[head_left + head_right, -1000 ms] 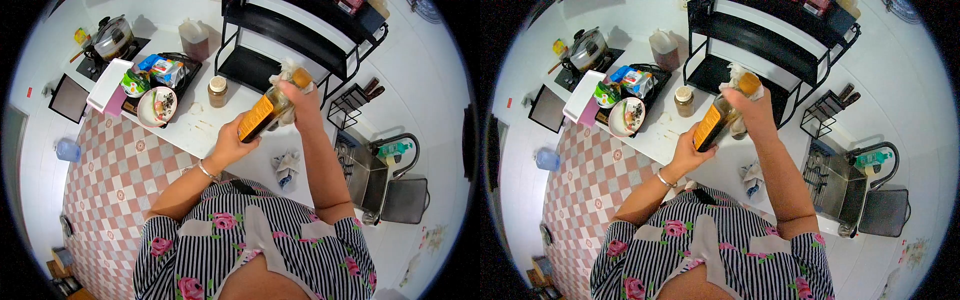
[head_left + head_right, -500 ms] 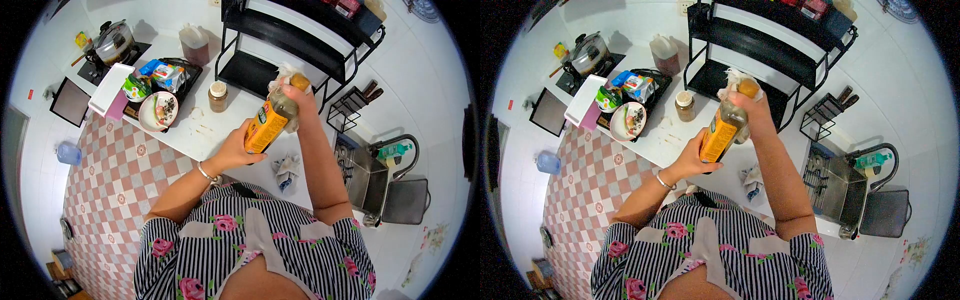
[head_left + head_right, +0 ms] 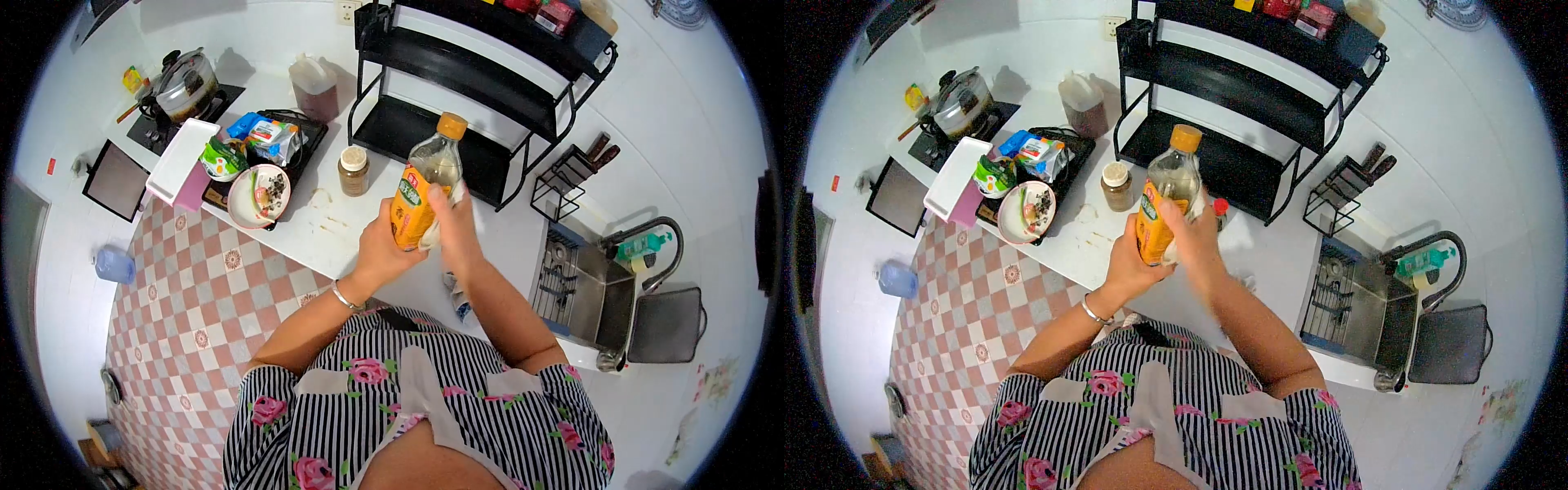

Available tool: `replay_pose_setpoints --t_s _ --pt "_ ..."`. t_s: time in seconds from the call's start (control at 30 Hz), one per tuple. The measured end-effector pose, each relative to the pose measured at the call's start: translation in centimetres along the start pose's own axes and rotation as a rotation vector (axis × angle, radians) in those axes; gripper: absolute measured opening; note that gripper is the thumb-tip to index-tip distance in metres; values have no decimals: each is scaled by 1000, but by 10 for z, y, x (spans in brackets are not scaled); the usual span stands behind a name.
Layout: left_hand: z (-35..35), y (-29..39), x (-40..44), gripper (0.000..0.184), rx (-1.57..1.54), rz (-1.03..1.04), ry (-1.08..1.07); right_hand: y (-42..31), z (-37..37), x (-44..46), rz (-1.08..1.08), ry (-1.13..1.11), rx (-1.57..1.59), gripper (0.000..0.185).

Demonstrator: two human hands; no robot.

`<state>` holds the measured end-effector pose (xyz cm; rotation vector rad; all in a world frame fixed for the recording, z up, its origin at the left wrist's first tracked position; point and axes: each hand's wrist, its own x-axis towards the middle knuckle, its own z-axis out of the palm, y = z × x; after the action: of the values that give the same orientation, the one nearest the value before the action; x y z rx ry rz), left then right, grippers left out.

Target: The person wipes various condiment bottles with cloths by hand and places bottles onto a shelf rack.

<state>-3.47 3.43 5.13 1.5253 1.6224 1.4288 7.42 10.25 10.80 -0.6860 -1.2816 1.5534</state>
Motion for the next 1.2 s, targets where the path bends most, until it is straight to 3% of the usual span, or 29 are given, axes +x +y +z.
replay_pose_setpoints --t_s 0.07,0.13,0.23,0.37,0.47,0.57,0.63,0.73,0.77,0.83,0.87,0.9,0.93,1.0,1.07,1.13,1.2 --pt "6 9 -2 67 4 -24 21 -25 0 13 -22 12 77 51" --pt "6 19 1 65 26 -58 23 -35 6 18 -44 5 -132 58" --pt "2 22 11 68 104 -33 93 -7 14 4 -232 -14 -166 60" --pt "2 35 9 73 218 -77 124 -4 4 6 -70 -41 -161 55" --pt "-5 47 5 73 181 59 93 -19 -9 17 37 -170 -45 52" --pt "-4 24 12 73 -508 19 -105 -22 -18 23 112 -282 103 60" --pt "-6 22 16 70 -647 2 -221 -18 -20 21 96 -327 119 53" --pt "-13 29 22 67 -778 -103 -328 -13 -21 21 29 -192 93 49" --pt "-14 30 22 66 -810 -155 -353 -18 -21 23 86 -1 -100 52" --pt "-12 27 21 65 -806 -126 -283 -36 -32 37 -3 204 246 67" --pt "-10 26 22 64 -805 -109 -246 -43 -49 45 -220 58 182 70" --pt "-11 27 22 64 -778 -103 -244 -59 -42 51 -261 238 284 66" --pt "-12 29 21 64 -752 -99 -247 -72 -41 48 -381 80 150 52" --pt "-10 33 19 64 -734 -99 -263 -98 -15 49 -899 161 -1193 40" --pt "-7 38 18 63 -745 -98 -276 -85 -7 46 -1134 -204 -1333 31" --pt "-8 22 19 66 -601 -59 -173 -61 -2 19 -1055 -510 -1360 25" --pt "-11 17 19 67 -541 -20 -120 -47 -6 2 -963 -634 -1324 25"
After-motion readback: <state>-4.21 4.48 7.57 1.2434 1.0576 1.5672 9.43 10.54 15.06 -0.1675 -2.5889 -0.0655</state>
